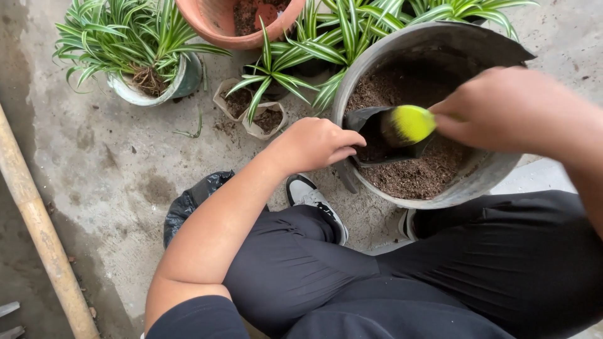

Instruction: Planting spider plant offsets into a large bucket of soil using a small hand scoop.

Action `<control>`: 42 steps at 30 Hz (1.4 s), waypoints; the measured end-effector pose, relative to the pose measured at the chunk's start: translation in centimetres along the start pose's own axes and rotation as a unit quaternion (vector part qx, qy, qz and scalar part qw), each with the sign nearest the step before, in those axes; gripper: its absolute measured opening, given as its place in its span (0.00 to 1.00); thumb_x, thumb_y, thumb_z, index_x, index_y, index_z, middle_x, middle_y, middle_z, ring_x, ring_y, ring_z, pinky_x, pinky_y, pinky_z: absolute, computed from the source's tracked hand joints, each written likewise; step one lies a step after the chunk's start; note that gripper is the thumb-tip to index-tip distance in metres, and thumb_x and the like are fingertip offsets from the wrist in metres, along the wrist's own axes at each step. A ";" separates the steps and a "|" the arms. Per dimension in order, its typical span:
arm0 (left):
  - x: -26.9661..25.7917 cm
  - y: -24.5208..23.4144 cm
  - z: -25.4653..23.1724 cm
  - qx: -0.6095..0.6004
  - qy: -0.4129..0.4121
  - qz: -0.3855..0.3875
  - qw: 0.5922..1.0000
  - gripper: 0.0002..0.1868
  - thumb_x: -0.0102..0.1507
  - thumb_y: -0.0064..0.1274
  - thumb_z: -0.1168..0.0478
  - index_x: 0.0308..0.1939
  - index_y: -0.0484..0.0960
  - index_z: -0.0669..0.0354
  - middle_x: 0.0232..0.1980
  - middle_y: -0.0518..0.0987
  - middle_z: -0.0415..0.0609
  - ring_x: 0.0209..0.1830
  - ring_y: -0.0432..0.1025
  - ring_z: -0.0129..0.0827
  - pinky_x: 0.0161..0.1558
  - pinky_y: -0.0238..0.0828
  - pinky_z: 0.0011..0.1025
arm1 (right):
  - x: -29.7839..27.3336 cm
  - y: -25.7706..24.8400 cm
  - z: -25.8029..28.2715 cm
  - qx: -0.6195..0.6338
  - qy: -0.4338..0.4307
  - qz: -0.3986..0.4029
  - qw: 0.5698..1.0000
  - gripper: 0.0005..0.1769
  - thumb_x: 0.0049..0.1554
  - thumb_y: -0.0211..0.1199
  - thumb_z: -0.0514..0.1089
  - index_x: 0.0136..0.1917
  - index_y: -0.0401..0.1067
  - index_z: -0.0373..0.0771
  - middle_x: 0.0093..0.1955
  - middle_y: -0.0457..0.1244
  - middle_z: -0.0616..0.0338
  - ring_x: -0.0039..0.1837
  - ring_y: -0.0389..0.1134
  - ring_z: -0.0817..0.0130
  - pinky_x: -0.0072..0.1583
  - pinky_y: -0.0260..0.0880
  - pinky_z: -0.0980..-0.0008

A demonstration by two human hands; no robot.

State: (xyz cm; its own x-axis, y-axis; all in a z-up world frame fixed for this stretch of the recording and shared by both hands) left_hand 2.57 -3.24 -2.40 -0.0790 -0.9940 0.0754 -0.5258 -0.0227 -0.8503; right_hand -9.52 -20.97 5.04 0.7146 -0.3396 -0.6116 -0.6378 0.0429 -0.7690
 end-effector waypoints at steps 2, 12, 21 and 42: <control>0.2 -1.2 -0.2 -0.012 -0.028 -0.027 0.999 0.06 0.63 0.56 0.58 0.44 0.84 0.49 0.32 0.85 0.42 0.26 0.79 0.38 0.29 0.72 0.35 | -0.1 1.8 -3.7 0.006 -0.021 -0.097 0.995 0.13 0.65 0.56 0.58 0.57 0.79 0.61 0.46 0.75 0.73 0.31 0.73 0.76 0.36 0.74 0.78; 0.9 -4.6 -0.9 -0.045 -0.092 -0.127 0.987 0.19 0.67 0.53 0.58 0.22 0.73 0.60 0.19 0.77 0.47 0.13 0.65 0.40 0.21 0.60 0.35 | 5.6 6.6 -7.1 0.057 0.139 0.052 0.987 0.22 0.69 0.51 0.60 0.57 0.82 0.50 0.49 0.77 0.58 0.50 0.79 0.60 0.54 0.81 0.58; 0.9 -3.4 -0.6 -0.071 -0.040 -0.073 0.994 0.18 0.68 0.32 0.70 0.52 0.76 0.48 0.33 0.69 0.44 0.28 0.73 0.44 0.33 0.76 0.35 | 17.5 19.2 -5.6 0.120 0.066 0.062 0.989 0.21 0.56 0.59 0.46 0.53 0.83 0.29 0.43 0.74 0.39 0.45 0.77 0.42 0.45 0.77 0.44; 1.9 -3.2 1.3 -0.082 -0.026 -0.096 0.992 0.10 0.66 0.42 0.69 0.38 0.76 0.50 0.36 0.67 0.41 0.32 0.73 0.40 0.35 0.75 0.32 | 22.2 31.5 -7.5 0.397 0.145 -0.058 0.904 0.25 0.62 0.58 0.56 0.57 0.81 0.35 0.48 0.72 0.40 0.59 0.73 0.42 0.57 0.73 0.50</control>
State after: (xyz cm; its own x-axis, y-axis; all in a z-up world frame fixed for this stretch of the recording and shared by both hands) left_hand 5.20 -5.18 -0.21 0.0779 -0.9773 0.1970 -0.6574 -0.1990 -0.7268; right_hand -15.91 -34.23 -31.41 0.5847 -0.6117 -0.5328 -0.0740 0.6138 -0.7860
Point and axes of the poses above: each hand's wrist, its own x-axis towards the middle knuckle, its own y-axis out of the palm, z = x × y, the point moved 6 cm from there along x, towards the middle knuckle
